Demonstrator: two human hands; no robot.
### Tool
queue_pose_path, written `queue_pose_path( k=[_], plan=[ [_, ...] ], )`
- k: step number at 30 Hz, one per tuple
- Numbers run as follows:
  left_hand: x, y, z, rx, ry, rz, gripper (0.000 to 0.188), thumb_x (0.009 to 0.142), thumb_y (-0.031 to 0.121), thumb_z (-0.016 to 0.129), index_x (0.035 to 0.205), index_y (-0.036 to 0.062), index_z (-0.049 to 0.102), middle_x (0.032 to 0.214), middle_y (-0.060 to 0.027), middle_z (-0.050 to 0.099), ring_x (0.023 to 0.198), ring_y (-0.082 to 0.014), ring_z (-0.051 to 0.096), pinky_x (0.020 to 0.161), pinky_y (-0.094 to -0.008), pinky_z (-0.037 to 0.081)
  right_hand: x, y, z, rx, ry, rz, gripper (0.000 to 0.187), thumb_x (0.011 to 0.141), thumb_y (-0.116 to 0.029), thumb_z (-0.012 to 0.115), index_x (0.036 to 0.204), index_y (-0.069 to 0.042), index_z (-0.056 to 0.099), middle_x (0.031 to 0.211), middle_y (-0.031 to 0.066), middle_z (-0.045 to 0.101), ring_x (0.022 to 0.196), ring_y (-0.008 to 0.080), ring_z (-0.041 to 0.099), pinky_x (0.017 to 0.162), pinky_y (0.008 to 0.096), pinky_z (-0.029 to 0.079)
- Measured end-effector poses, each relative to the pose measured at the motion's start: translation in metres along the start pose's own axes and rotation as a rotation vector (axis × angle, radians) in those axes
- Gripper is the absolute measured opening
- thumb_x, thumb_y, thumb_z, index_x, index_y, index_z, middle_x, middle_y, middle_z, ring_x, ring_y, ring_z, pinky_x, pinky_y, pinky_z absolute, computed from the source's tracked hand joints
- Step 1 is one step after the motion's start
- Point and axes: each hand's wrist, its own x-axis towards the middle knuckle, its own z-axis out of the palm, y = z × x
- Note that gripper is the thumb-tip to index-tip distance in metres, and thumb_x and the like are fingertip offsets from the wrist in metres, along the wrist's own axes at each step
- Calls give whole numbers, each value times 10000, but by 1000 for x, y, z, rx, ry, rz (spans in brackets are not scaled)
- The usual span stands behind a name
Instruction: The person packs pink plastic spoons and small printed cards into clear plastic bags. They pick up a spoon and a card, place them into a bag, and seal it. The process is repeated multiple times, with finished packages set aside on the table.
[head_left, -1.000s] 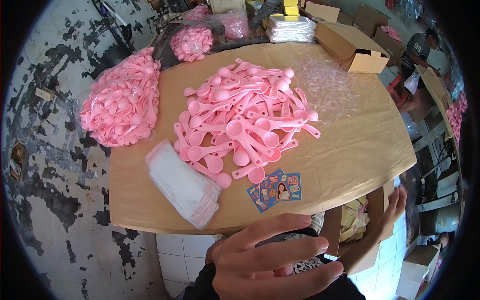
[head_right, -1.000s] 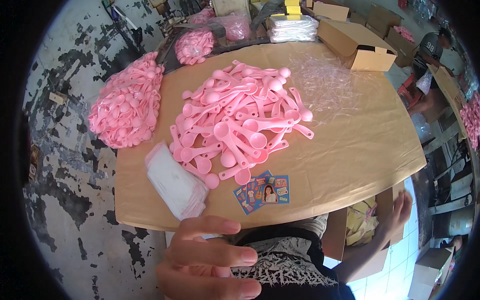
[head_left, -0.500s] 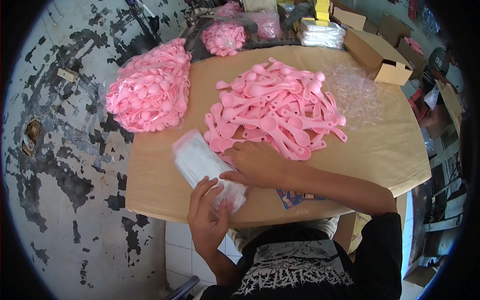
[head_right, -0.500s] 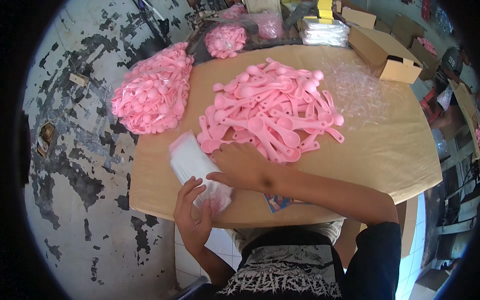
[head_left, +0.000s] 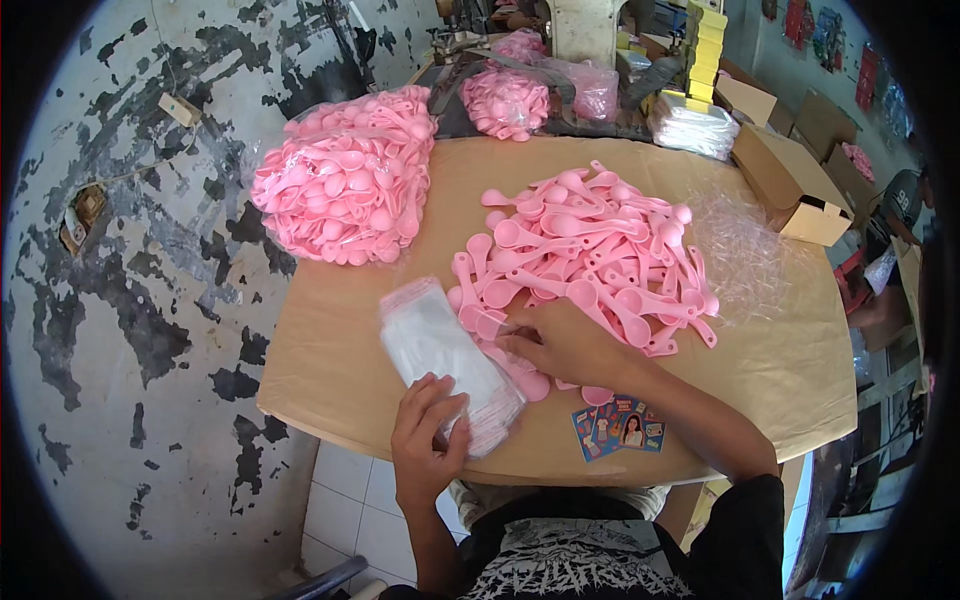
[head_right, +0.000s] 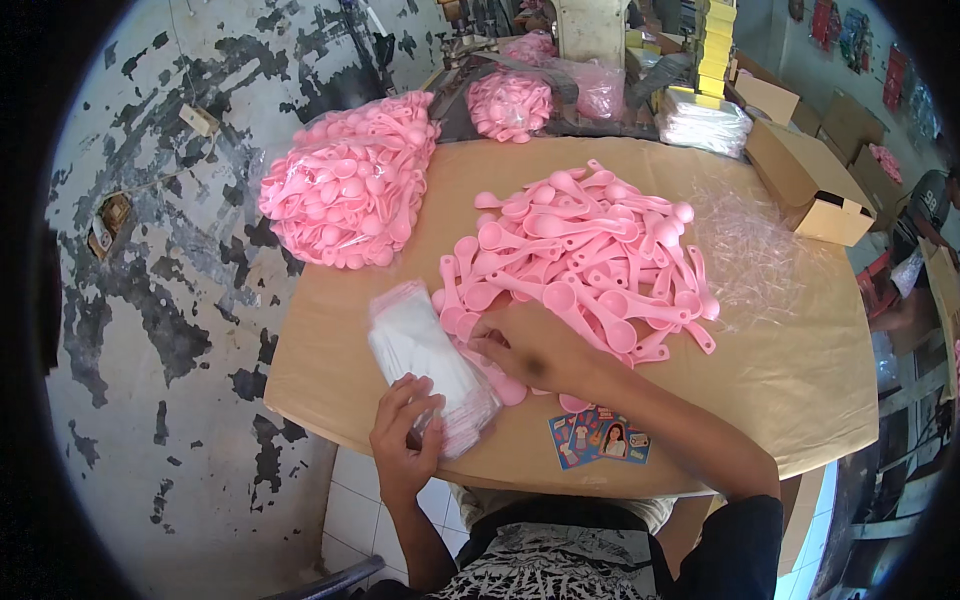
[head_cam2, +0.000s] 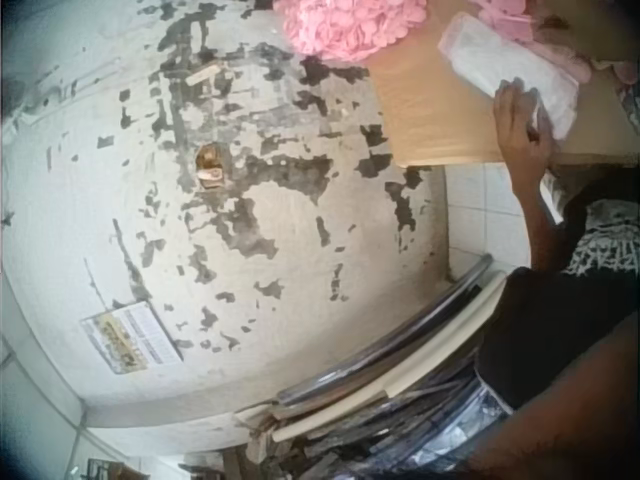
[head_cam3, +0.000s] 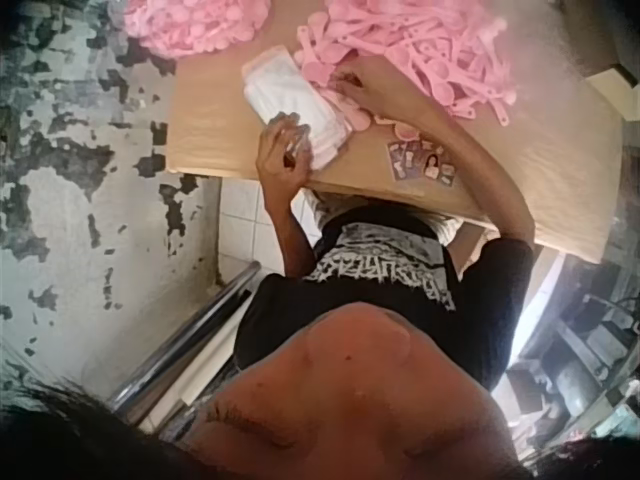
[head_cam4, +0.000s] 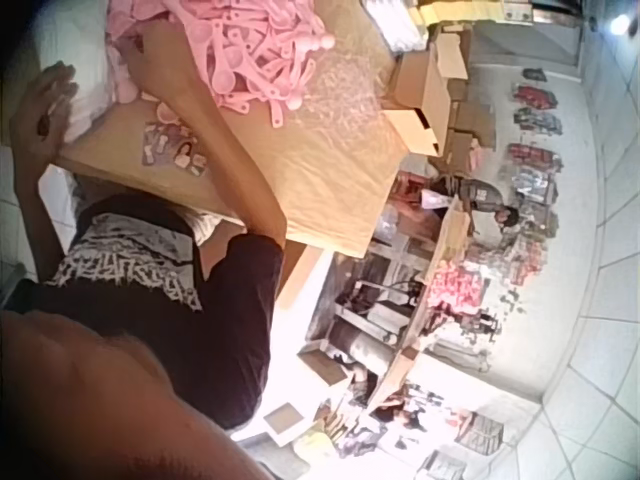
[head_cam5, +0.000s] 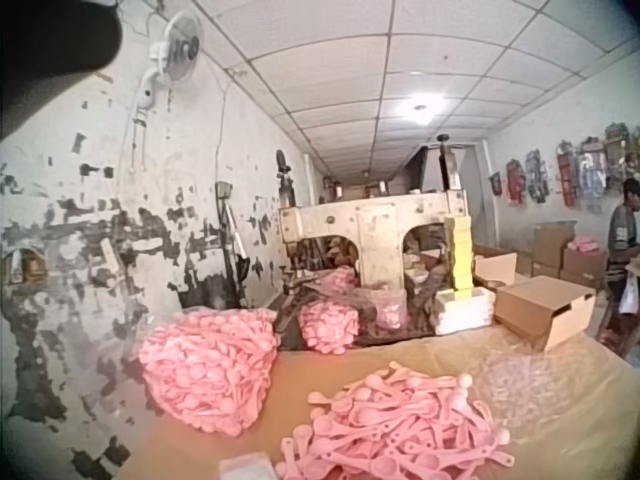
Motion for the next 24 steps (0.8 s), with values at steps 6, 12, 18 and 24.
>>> queue_pose_path(
  k=[6,12,18,24],
  plan=[
    [14,25,-4,-208,8,-90,564,784,335,691,1215,-14,594,1239,-180,601,1271,-379,483,1120,-471,280,-27,-31,-29,228,-18,-36,210,927,-180,595,1022,-8,669,773,115,658,647,181,616,612,300,477],
    [26,79,45,-1175,-46,-537,523,1020,326,399,1339,-88,406,1218,-266,591,1190,-349,562,1020,-443,434,-79,-50,-48,-55,-214,-55,261,889,-224,676,1049,-19,661,845,68,663,725,177,626,675,298,498],
    [39,93,68,-1387,61,-657,316,952,71,584,1228,-58,504,1098,-215,646,972,-275,677,882,-389,559,-152,5,-53,-513,-107,36,549,760,-336,771,1193,-55,582,1081,101,593,1069,288,547,927,369,443],
    [35,95,87,-1365,108,-585,248,914,63,645,1128,-43,580,982,-172,689,887,-248,700,839,-386,583,-154,26,-74,-335,-230,188,541,745,-301,788,1170,-39,580,1031,113,565,1060,286,534,946,377,431]
  ],
)
